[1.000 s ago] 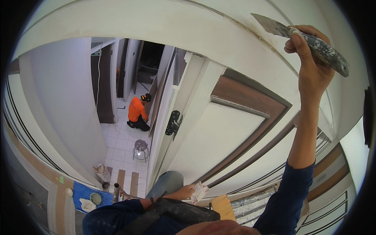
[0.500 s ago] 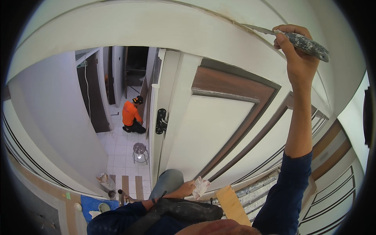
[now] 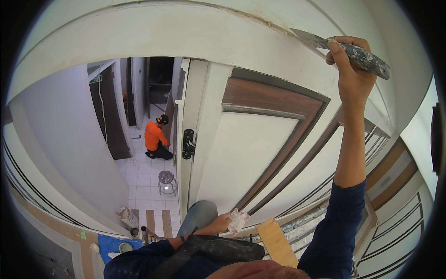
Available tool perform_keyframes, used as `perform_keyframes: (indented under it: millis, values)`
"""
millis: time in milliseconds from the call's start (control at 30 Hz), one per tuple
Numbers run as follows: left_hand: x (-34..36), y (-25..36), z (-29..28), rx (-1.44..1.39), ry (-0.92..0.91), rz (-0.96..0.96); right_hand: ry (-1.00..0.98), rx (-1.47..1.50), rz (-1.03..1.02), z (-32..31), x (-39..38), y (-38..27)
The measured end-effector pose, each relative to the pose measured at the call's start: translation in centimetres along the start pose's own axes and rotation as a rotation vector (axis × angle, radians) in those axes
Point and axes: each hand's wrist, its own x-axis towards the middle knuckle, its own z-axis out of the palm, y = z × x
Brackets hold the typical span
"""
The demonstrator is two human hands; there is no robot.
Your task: The person applies plaster to the curved ceiling of a spiral staircase using a putty knife. They repeatedly scoop plaster from a container and spread it along the ceiling surface.
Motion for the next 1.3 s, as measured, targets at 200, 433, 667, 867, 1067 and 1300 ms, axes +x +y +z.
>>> perform_keyframes:
  millis: [200, 433, 667, 867, 1067, 1300]
  values:
    - [0.9, -1.9, -0.1, 0.026, 0.001, 0.016, -0.083, -0.032, 0.065, -0.1, 1.5, 0.2]
    - [0.9, -1.5, -0.1, -0.025, -0.003, -0.016, -0.140, -0.139, 0.097, 0.5, 2.8, 0.9]
    - [0.3, 0.1, -0.1, -0.037, -0.021, -0.004, -0.002, -0.064, 0.076, -0.1, 2.1, 0.5]
    - [0.6, -0.2, 0.1, -0.094, -0.067, 0.007, -0.092, 0.122, -0.058, 1.8, 1.1, -0.3]
    - [1.0, -1.2, -0.1, -0.069, -0.051, 0.009, -0.135, -0.019, -0.185, 3.7, 0.5, -0.3]
    - [1.4, -2.0, -0.1, -0.032, -0.007, -0.001, -0.132, -0.092, -0.226, 2.9, -0.3, 0.0]
